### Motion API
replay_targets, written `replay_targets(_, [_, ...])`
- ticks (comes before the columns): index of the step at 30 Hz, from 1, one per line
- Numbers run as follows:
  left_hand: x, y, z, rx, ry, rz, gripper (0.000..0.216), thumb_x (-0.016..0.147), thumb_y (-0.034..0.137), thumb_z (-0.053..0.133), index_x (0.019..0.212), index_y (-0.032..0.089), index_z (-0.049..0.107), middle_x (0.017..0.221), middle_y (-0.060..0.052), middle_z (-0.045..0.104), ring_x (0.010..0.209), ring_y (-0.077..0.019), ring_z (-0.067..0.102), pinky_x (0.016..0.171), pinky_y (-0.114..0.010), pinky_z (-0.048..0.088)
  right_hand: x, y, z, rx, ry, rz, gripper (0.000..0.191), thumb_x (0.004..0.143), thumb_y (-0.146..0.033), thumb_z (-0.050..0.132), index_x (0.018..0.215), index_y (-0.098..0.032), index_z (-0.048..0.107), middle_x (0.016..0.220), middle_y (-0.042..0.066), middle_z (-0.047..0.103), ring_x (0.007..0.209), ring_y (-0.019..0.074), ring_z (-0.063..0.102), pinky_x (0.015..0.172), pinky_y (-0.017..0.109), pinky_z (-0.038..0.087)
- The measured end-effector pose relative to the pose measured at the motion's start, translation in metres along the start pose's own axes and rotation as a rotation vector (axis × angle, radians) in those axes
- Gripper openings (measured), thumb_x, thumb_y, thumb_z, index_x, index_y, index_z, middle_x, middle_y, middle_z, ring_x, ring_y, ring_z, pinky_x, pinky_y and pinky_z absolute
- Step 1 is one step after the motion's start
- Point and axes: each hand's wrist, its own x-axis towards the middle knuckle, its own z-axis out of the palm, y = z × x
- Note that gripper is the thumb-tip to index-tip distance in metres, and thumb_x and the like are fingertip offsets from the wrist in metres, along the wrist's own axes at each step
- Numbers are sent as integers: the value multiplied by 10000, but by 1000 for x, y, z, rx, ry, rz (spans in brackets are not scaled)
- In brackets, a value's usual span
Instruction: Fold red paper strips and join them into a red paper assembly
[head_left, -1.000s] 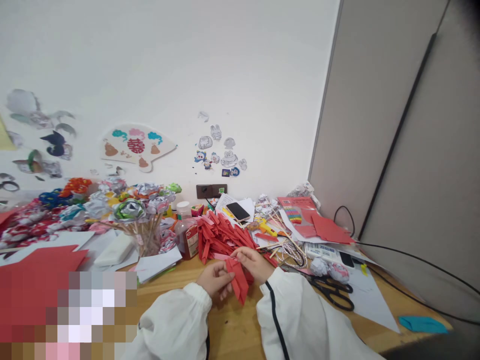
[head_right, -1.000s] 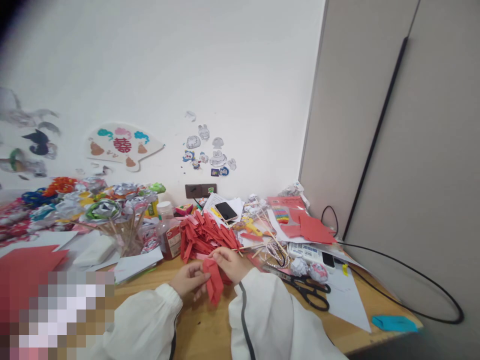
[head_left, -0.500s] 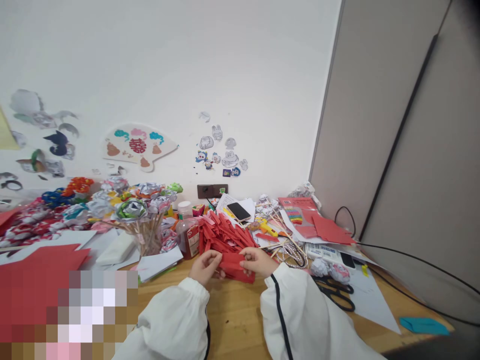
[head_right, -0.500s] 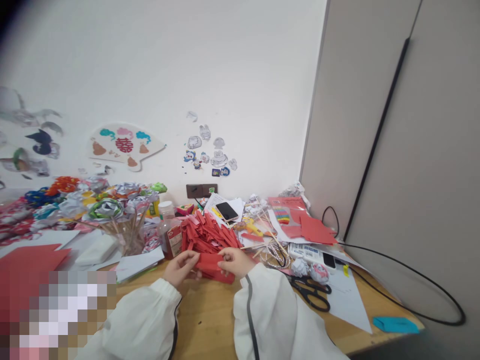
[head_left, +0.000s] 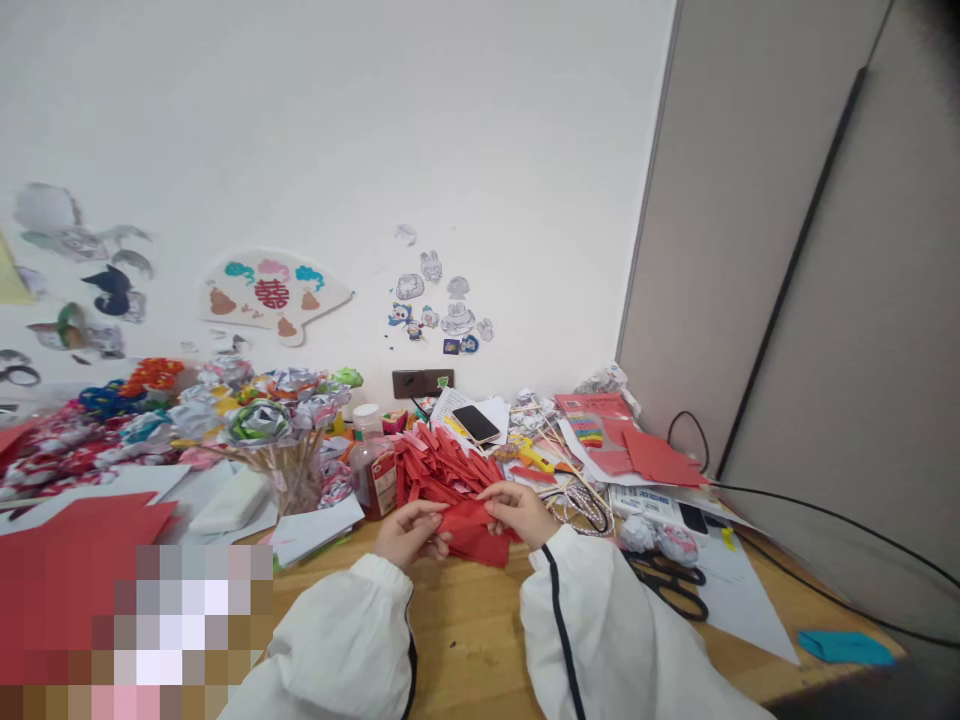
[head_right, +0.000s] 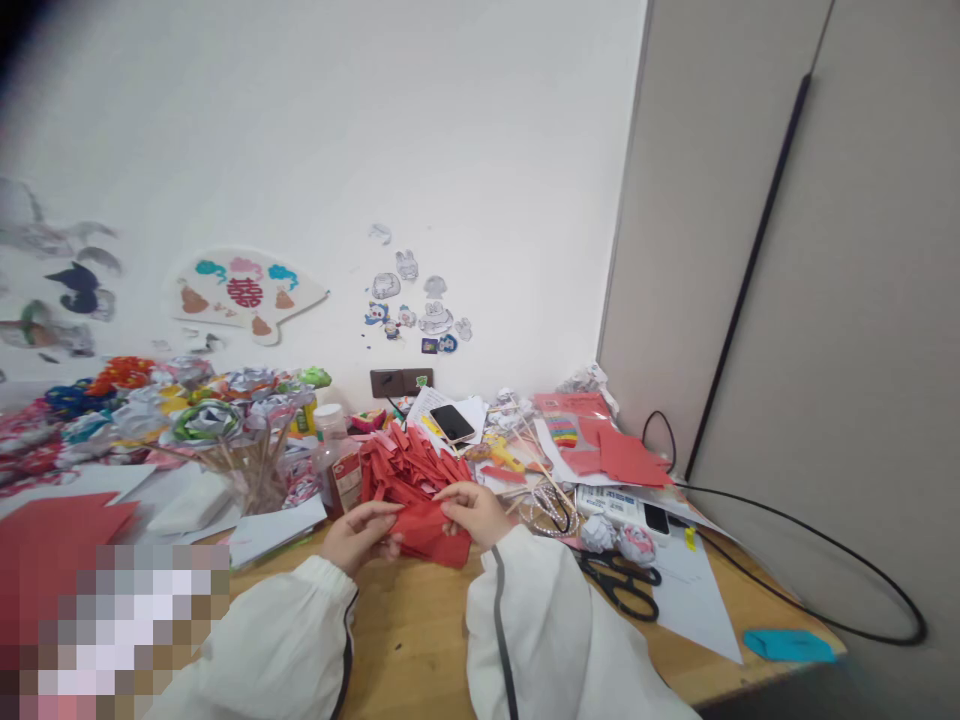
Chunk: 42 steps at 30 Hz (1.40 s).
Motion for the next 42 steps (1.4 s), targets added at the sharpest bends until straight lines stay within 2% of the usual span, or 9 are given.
replay_targets(6, [-3, 4, 0, -17, -1, 33, 342, 485, 312, 646, 736, 124, 511, 445, -18, 616, 364, -137, 550, 395, -247, 437, -2, -3, 1, -13, 47, -54, 174, 647, -260, 528, 771, -141, 557, 519, -27, 529, 395, 56, 470, 405, 171, 363])
replay_targets(10, [-5, 7, 0, -29, -24, -7, 315, 491, 302, 641, 717, 131, 504, 457, -21, 619, 390, -151, 563, 407, -258, 445, -4, -3, 3, -54, 40, -100, 130, 662, -233, 510, 750, -153, 563, 617, -8, 545, 456, 66, 492, 439, 182, 390])
replay_targets(16, [-5, 6, 2, 41, -67, -85, 351, 519, 411, 593, 714, 129, 519, 448, 1, 592, 385, -140, 553, 388, -244, 444, -7, -6, 3, -327, 1, -222, 140, 698, -181, 452, 763, -166, 575, 692, 11, 555, 515, 77, 493, 502, 196, 402])
replay_targets(21, [-3, 3, 3, 124, -68, -101, 375, 480, 397, 632, 719, 125, 531, 392, 14, 575, 368, -128, 540, 404, -238, 447, -9, -12, 3, -511, -28, -309, 170, 705, -145, 422, 768, -170, 579, 740, 20, 576, 662, 111, 517, 612, 219, 402])
replay_targets(24, [-3, 0, 4, 154, -74, -81, 390, 469, 391, 639, 736, 127, 533, 395, 19, 576, 384, -126, 545, 414, -236, 449, -10, -14, 5, -490, -39, -287, 192, 716, -183, 428, 867, -170, 545, 844, 34, 568, 773, 129, 514, 660, 230, 404])
replay_targets(27, [-3, -4, 5, 184, -68, -40, 355, 470, 385, 635, 689, 132, 515, 391, 29, 572, 371, -115, 535, 413, -229, 445, -10, -12, 7, -518, -85, -236, 237, 733, -267, 428, 924, -173, 532, 872, 43, 572, 781, 135, 518, 671, 242, 406])
replay_targets(33, [-4, -13, 8, 259, -96, 4, 322, 492, 393, 612, 642, 129, 504, 381, 34, 554, 365, -108, 523, 409, -224, 431, -7, 5, 9, -667, -155, -174, 239, 694, -354, 477, 822, -190, 595, 788, 27, 603, 724, 143, 529, 654, 245, 398])
replay_targets(42, [-6, -14, 11, 345, -103, 22, 268, 537, 362, 588, 640, 125, 513, 361, 37, 533, 356, -104, 514, 381, -207, 406, -5, 20, 5, -663, -184, -75, 194, 693, -318, 488, 777, -191, 609, 706, 10, 608, 629, 115, 529, 561, 198, 391])
